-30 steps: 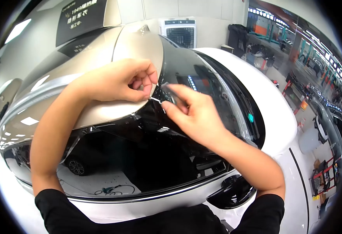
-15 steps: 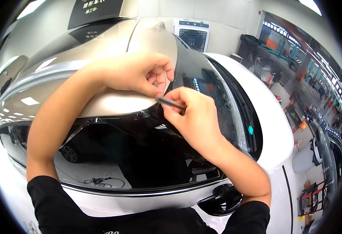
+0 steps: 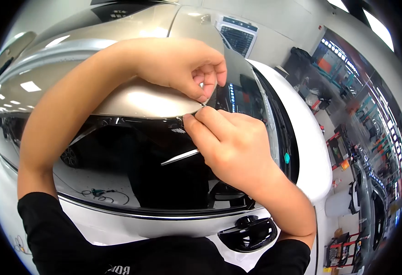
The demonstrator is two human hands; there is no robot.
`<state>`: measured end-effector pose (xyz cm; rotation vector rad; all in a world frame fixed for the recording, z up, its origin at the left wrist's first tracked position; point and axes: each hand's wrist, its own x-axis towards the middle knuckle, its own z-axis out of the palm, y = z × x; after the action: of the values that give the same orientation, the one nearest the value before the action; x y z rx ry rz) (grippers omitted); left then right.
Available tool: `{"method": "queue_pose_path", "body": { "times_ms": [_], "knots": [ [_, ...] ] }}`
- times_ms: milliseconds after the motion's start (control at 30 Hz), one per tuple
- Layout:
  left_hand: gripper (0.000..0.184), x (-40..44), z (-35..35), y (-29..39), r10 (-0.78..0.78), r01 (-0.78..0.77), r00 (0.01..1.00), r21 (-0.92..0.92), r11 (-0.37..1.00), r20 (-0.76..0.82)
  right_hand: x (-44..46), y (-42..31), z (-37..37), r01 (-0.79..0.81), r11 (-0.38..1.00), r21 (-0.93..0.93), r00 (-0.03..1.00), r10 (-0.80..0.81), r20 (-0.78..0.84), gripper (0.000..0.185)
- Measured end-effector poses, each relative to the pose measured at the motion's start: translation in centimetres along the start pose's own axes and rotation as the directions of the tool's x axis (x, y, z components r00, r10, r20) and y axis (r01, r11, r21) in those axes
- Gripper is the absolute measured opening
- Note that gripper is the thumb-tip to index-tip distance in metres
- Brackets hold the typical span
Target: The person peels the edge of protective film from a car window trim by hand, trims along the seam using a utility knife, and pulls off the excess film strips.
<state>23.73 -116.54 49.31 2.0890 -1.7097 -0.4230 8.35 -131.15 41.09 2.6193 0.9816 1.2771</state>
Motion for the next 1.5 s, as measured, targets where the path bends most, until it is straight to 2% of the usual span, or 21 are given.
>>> {"method": "queue_pose_path", "body": {
  "times_ms": [133, 233, 400, 500, 533, 767, 867, 1000, 1133, 1267, 1367, 1400, 1500],
  "knots": [
    [0.043, -0.1, 0.3, -0.3, 0.026, -0.026, 0.999, 0.015, 1.000, -0.026, 0.7, -1.3, 0.3, 0.086, 0.981, -0.174, 0.996, -0.089, -0.011, 0.026],
    [0.044, -0.1, 0.3, -0.6, 0.043, -0.043, 0.999, 0.034, 0.999, 0.005, 0.9, -1.1, 0.6, 0.005, 0.993, -0.122, 1.000, -0.003, 0.013, 0.025],
    [0.044, -0.2, 0.5, -0.6, 0.039, -0.039, 0.999, 0.054, 0.998, -0.001, 0.7, -0.4, 1.1, -0.028, 0.999, -0.041, 0.999, 0.029, 0.027, 0.022],
    [0.043, 0.0, 0.5, -0.8, 0.043, -0.043, 0.999, 0.050, 0.998, 0.005, -0.4, 0.0, 1.2, -0.028, 1.000, 0.014, 0.997, 0.029, -0.066, 0.023],
    [0.042, 0.0, 0.5, -0.9, 0.046, -0.046, 0.999, 0.048, 0.998, 0.003, -0.8, -0.1, 0.9, -0.091, 0.996, 0.005, 0.995, 0.091, -0.039, 0.024],
    [0.037, -0.2, 0.2, -0.4, 0.050, -0.051, 0.999, 0.039, 0.998, 0.021, -0.7, 0.2, 1.0, -0.093, 0.996, -0.017, 0.995, 0.092, -0.050, 0.025],
    [0.037, -0.2, 0.3, -0.7, 0.066, -0.066, 0.998, 0.020, 0.998, 0.004, -0.5, 0.2, 0.5, -0.135, 0.985, 0.108, 0.990, 0.140, -0.034, 0.025],
    [0.036, -0.2, 0.4, -0.6, 0.062, -0.062, 0.998, 0.018, 0.998, 0.003, -0.5, -0.4, 1.4, -0.036, 0.999, -0.017, 0.993, 0.034, -0.112, 0.025],
    [0.035, -0.1, 0.6, -0.9, 0.087, -0.087, 0.996, 0.058, 0.995, -0.012, 0.0, -0.2, 1.1, -0.036, 0.997, -0.066, 0.999, 0.035, -0.019, 0.022],
    [0.036, -0.2, 0.7, -1.0, 0.072, -0.070, 0.997, 0.074, 0.995, -0.014, 0.7, 0.7, 1.0, 0.092, 0.983, -0.158, 0.995, -0.096, -0.014, 0.023],
    [0.038, -0.1, 0.6, -0.9, 0.056, -0.055, 0.998, 0.122, 0.991, -0.005, 0.2, 1.2, 1.3, 0.150, 0.976, -0.160, 0.987, -0.158, -0.040, 0.024],
    [0.039, -0.1, 0.6, -0.8, 0.051, -0.051, 0.999, 0.140, 0.989, -0.002, -0.2, 1.2, 1.3, 0.140, 0.981, -0.137, 0.989, -0.146, -0.038, 0.027],
    [0.040, -0.4, 0.6, -0.5, 0.035, -0.033, 0.999, 0.163, 0.986, -0.009, -0.8, 1.3, 1.3, -0.018, 0.999, 0.032, 0.997, 0.020, -0.071, 0.030]
  ]
}}
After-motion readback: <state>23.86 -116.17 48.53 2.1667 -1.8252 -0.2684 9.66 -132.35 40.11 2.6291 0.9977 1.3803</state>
